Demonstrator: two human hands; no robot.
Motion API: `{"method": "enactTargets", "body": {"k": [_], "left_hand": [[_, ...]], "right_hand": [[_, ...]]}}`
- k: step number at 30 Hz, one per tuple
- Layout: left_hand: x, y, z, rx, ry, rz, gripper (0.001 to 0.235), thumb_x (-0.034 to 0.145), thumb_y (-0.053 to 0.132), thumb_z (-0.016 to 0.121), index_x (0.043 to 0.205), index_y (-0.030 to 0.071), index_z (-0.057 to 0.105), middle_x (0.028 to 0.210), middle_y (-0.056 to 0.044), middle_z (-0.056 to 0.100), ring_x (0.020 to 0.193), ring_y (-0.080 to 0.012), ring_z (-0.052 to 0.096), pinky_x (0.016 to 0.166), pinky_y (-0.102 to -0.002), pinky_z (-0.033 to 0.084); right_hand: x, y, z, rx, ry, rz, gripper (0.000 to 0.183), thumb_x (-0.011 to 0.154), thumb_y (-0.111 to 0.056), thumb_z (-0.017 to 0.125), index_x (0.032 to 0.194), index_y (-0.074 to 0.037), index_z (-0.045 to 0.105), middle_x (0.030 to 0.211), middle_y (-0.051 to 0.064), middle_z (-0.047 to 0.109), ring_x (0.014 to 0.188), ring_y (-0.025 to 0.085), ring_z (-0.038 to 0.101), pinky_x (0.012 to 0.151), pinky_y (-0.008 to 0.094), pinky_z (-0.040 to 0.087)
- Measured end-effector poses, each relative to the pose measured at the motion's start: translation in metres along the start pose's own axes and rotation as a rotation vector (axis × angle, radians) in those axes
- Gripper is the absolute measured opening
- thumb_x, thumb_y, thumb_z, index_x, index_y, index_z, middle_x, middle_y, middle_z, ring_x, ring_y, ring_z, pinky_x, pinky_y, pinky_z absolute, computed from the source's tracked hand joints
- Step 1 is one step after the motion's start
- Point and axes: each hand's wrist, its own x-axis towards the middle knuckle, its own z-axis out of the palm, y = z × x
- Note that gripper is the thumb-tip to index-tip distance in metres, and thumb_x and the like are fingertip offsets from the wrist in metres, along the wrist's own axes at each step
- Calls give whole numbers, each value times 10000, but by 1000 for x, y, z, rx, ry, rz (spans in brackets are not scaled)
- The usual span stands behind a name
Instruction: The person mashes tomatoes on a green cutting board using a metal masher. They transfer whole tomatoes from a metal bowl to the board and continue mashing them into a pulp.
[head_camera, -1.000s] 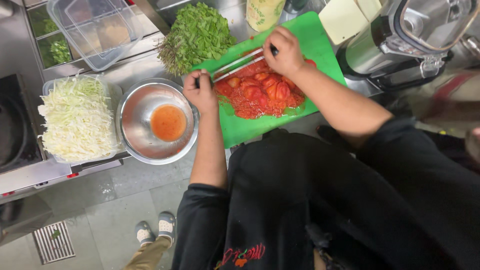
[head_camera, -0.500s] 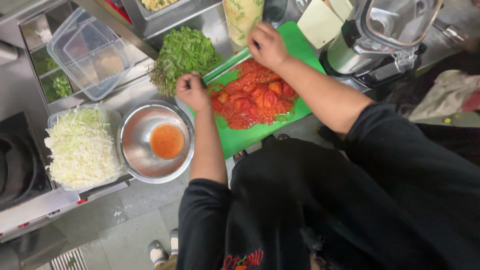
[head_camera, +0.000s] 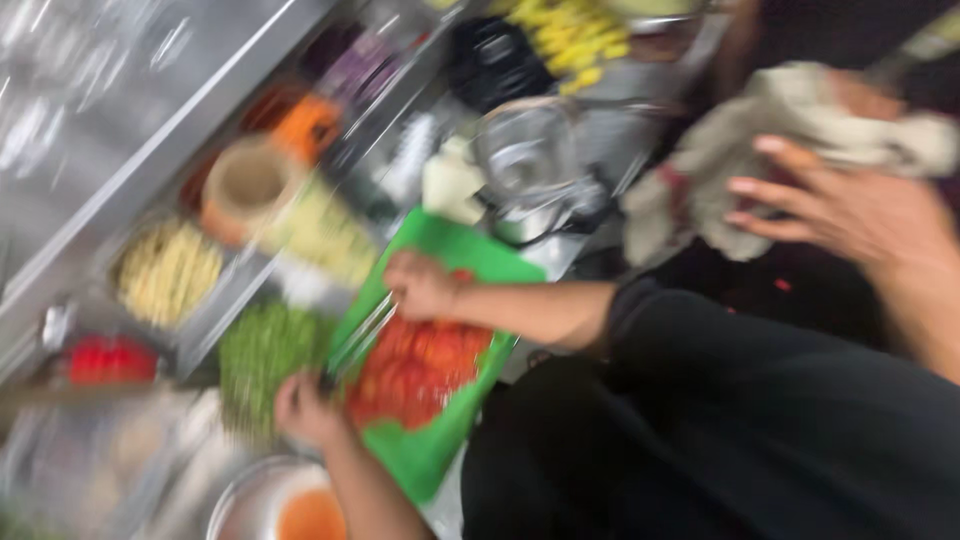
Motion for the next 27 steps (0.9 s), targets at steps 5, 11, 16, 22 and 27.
{"method": "enactTargets", "body": {"k": [5, 11, 16, 22, 27], "left_hand": [[7, 17, 7, 311, -142, 22, 99, 1042, 45, 651, 973, 21, 584, 872, -122, 656, 772, -191, 618, 692, -342, 524], [53, 38, 32, 400, -156, -225, 117, 1008, 80, 602, 911, 66, 540, 800, -97, 610, 683, -207, 601, 588, -358, 545], [47, 41, 24, 292, -186, -247, 112, 1026, 100, 605, 934, 53, 563, 793, -123, 613, 659, -243, 577, 595, -370, 506], [59, 55, 36, 119, -86, -265, 65, 927, -14, 647, 983, 18, 652, 832, -109, 636, 689, -233, 577, 612, -373, 475], [37, 53, 74, 468, -299, 455, 165, 856, -154, 701, 988, -56, 714, 963, -131, 706, 853, -239, 657, 783, -387, 534]], "right_hand": [[-9, 10, -14, 42, 195, -39, 153, 745, -77, 682, 815, -135, 558, 908, 65, 599, 870, 310, 635, 683, 451, 531], [22, 9, -14, 63, 231, -31, 142, 751, -81, 676, 842, -129, 578, 880, 51, 589, 810, 310, 631, 630, 455, 514], [30, -5, -8, 23, 209, 90, 128, 705, -109, 658, 752, -140, 543, 821, 33, 576, 794, 300, 638, 612, 463, 493], [32, -36, 6, -137, 121, -52, 140, 696, -174, 682, 717, -126, 552, 800, 58, 575, 771, 301, 631, 587, 452, 500], [-4, -2, -32, 39, 277, 86, 164, 784, -139, 725, 774, -139, 562, 821, 37, 606, 755, 278, 638, 631, 415, 525]]}}
